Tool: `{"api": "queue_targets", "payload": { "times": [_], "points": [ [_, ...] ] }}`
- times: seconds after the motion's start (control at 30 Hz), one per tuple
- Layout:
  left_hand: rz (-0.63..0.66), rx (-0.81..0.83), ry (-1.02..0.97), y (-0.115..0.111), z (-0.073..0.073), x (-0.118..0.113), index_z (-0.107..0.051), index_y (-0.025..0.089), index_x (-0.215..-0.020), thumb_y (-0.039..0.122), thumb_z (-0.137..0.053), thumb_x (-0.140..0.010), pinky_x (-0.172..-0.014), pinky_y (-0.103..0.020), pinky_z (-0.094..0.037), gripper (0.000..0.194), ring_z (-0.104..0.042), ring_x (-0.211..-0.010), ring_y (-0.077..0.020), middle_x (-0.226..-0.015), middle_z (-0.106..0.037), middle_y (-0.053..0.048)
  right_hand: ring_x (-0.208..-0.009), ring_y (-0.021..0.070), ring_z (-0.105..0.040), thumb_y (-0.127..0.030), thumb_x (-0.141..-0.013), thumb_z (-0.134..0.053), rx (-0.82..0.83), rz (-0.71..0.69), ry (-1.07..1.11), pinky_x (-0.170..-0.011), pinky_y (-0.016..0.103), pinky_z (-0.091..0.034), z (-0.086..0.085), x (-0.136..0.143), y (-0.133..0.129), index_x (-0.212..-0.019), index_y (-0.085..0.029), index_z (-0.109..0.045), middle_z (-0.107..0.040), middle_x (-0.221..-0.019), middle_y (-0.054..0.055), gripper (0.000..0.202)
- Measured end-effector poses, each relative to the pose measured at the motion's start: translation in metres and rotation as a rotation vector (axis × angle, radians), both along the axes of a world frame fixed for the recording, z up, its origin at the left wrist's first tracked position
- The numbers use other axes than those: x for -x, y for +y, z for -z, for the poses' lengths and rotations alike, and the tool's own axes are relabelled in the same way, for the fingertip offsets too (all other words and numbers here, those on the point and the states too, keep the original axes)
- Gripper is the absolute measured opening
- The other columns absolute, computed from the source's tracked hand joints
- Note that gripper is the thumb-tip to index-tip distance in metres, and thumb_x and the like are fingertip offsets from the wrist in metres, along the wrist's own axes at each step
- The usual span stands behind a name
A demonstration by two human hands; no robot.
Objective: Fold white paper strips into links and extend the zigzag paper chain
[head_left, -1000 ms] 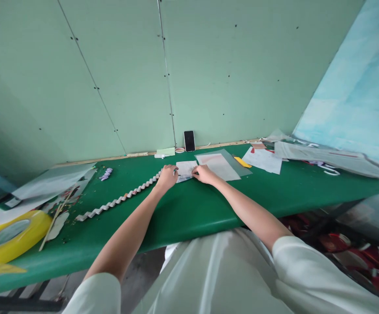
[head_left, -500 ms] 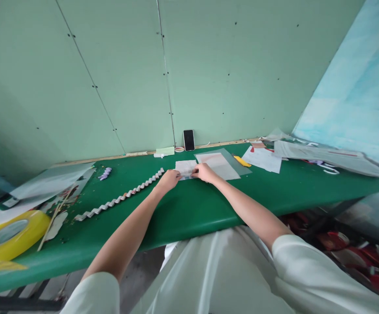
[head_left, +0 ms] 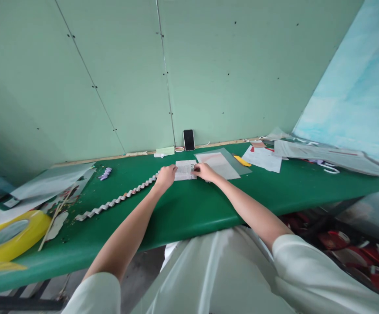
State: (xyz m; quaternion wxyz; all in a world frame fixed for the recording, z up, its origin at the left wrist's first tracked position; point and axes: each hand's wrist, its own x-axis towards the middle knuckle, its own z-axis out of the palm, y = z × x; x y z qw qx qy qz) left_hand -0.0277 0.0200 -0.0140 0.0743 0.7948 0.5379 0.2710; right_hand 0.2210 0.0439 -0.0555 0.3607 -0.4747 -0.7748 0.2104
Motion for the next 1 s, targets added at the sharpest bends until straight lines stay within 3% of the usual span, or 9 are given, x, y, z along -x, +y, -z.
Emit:
{"api": "queue_targets", "payload": {
  "times": [0.13, 0.2, 0.33, 0.4, 0.47, 0.57, 0.63, 0.83, 1.0],
  "points": [
    [0.109, -0.074, -0.182, 0.003, -0.004, 0.0, -0.075, 0.017, -0.098, 0.029, -0.055, -0.102, -0.077, -0.032, -0.047, 0.024, -0.07, -0.087, -0.0276, -0.096, -0.077, -0.013, -0.081, 0.0238, -0.066, -0.049, -0.079, -0.083, -0.079, 0.009, 0.139, -0.071, 0.032, -0.049, -0.005, 0.002, -0.003, -0.078, -0.018, -0.068, -0.072, -0.087, 0.007, 0.034],
    [0.128, -0.078, -0.352, 0.003, -0.007, -0.001, -0.075, 0.017, -0.099, 0.035, -0.061, -0.098, -0.076, -0.031, -0.049, 0.023, -0.071, -0.085, -0.0254, -0.096, -0.077, -0.011, -0.081, 0.0246, -0.067, -0.058, -0.08, -0.081, -0.032, -0.015, 0.269, -0.07, 0.033, -0.05, -0.011, 0.002, -0.004, -0.08, -0.018, -0.069, -0.073, -0.087, 0.007, 0.042],
    [0.174, 0.13, -0.7, 0.002, -0.014, -0.003, -0.068, 0.014, -0.116, 0.05, -0.068, -0.092, -0.065, -0.029, -0.053, 0.042, -0.07, -0.072, -0.0223, -0.086, -0.075, -0.009, -0.076, 0.0242, -0.069, -0.067, -0.075, -0.083, 0.104, -0.096, 0.497, -0.068, 0.033, -0.054, -0.021, 0.0, -0.008, -0.085, -0.018, -0.072, -0.075, -0.083, 0.007, 0.051],
    [0.247, 0.27, -0.707, -0.001, -0.015, -0.004, -0.066, 0.014, -0.117, 0.052, -0.074, -0.088, -0.06, -0.029, -0.053, 0.049, -0.069, -0.068, -0.0215, -0.084, -0.075, -0.009, -0.074, 0.0231, -0.07, -0.065, -0.073, -0.086, 0.145, -0.126, 0.56, -0.068, 0.033, -0.056, -0.025, 0.001, -0.011, -0.089, -0.017, -0.075, -0.076, -0.084, 0.008, 0.052],
    [0.321, 0.371, -0.647, -0.003, -0.016, -0.004, -0.068, 0.013, -0.104, 0.053, -0.077, -0.085, -0.057, -0.029, -0.052, 0.045, -0.067, -0.061, -0.0199, -0.079, -0.074, -0.009, -0.072, 0.0218, -0.071, -0.063, -0.073, -0.087, 0.173, -0.15, 0.603, -0.067, 0.032, -0.057, -0.027, 0.001, -0.014, -0.09, -0.017, -0.076, -0.076, -0.085, 0.009, 0.05],
    [0.421, 0.437, -0.635, -0.006, -0.016, -0.003, -0.064, 0.014, -0.083, 0.054, -0.075, -0.086, -0.055, -0.028, -0.049, 0.042, -0.061, -0.054, -0.016, -0.067, -0.068, -0.007, -0.066, 0.0196, -0.07, -0.058, -0.077, -0.086, 0.199, -0.188, 0.683, -0.061, 0.03, -0.055, -0.03, 0.0, -0.018, -0.084, -0.016, -0.075, -0.073, -0.078, 0.007, 0.044],
    [0.469, 0.448, -0.671, -0.005, -0.017, 0.0, -0.061, 0.015, -0.079, 0.054, -0.075, -0.087, -0.054, -0.026, -0.047, 0.043, -0.057, -0.052, -0.0135, -0.063, -0.064, -0.005, -0.061, 0.0173, -0.068, -0.053, -0.079, -0.086, 0.225, -0.226, 0.753, -0.057, 0.028, -0.053, -0.031, -0.001, -0.019, -0.08, -0.016, -0.073, -0.069, -0.072, 0.004, 0.039],
    [0.567, 0.516, -0.865, -0.004, -0.024, 0.006, -0.059, 0.016, -0.093, 0.051, -0.081, -0.085, -0.052, -0.024, -0.042, 0.043, -0.054, -0.053, -0.0108, -0.066, -0.061, 0.0, -0.06, 0.0155, -0.067, -0.047, -0.078, -0.088, 0.31, -0.308, 0.909, -0.054, 0.027, -0.051, -0.035, -0.003, -0.02, -0.084, -0.015, -0.076, -0.07, -0.074, 0.004, 0.034],
    [0.583, 0.573, -0.898, -0.009, -0.028, 0.005, -0.06, 0.014, -0.105, 0.048, -0.085, -0.083, -0.051, -0.025, -0.041, 0.047, -0.053, -0.052, -0.0108, -0.064, -0.06, 0.001, -0.061, 0.0141, -0.065, -0.042, -0.076, -0.088, 0.332, -0.328, 0.959, -0.056, 0.028, -0.054, -0.036, -0.002, -0.021, -0.086, -0.018, -0.074, -0.071, -0.081, 0.003, 0.029]
  ]
}}
